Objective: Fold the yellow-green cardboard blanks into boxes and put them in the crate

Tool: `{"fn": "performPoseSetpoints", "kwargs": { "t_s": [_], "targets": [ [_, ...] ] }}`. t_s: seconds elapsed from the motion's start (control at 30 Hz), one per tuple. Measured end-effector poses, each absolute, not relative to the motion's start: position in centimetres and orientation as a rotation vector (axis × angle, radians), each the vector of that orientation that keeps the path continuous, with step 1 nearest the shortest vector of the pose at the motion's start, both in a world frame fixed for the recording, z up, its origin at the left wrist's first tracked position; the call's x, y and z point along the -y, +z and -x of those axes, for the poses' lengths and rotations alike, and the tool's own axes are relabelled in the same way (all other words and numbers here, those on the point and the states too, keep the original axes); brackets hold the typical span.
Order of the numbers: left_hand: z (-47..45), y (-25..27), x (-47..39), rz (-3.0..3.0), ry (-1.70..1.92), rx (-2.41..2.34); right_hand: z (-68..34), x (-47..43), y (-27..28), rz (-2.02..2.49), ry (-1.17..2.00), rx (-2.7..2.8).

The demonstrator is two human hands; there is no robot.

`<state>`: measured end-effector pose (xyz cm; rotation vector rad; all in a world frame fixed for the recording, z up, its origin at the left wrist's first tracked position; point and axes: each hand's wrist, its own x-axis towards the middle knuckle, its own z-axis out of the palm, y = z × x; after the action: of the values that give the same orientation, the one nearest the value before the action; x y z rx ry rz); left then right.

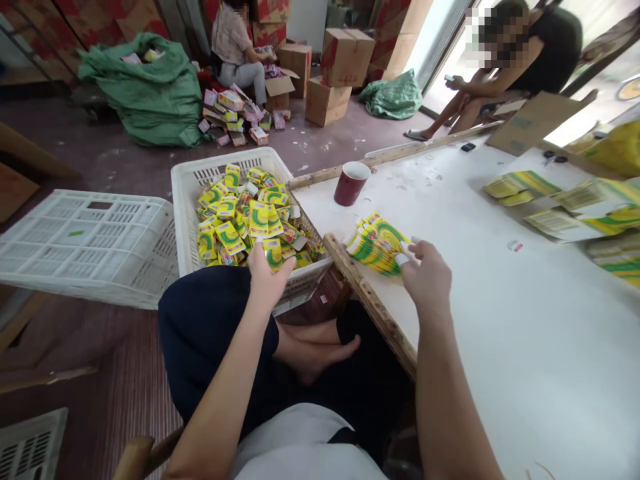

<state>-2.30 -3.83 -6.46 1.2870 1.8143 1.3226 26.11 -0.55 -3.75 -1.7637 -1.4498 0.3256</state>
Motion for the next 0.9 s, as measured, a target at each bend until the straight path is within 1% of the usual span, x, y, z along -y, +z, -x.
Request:
{"fn": "performPoseSetpoints", "kwargs": {
  "t_s": [0.2, 0.37, 0.43, 0.53, 0.6, 0.77, 0.9],
  "targets": [
    [-0.5, -7.6, 7.1, -0.936, 1.126, -1.505, -26.1, -0.3, -4.1, 1.853, 0.369, 1.486],
    [-1.9, -6.7, 7.5, -0.872, 1.181, -1.287, -23.9, 1.9, -2.5, 1.836, 0.386, 1.404],
    [-2.9, -5.9, 7.6, -0.838, 1.284, -1.134, -21.9, 3.8, -2.4, 1.680, 0.543, 1.493],
    [-4.4, -4.3, 7.7, -0.745, 1.380, -1.016, -18.5, 7.0, -2.9, 1.301, 1.082, 1.633],
    [-4.9, -3.3, 7.9, -0.670, 1.437, -1.074, -16.6, 8.7, -3.4, 1.162, 1.309, 1.523],
    [-4.4, -3.3, 8.2, -0.647, 1.702, -1.275, -14.5, 10.2, -4.0, 1.040, 1.419, 1.403],
    [-3.6, -3.9, 8.8, -0.836, 1.619, -1.275, -15.6, 9.6, -4.3, 1.130, 1.315, 1.368]
  ]
}}
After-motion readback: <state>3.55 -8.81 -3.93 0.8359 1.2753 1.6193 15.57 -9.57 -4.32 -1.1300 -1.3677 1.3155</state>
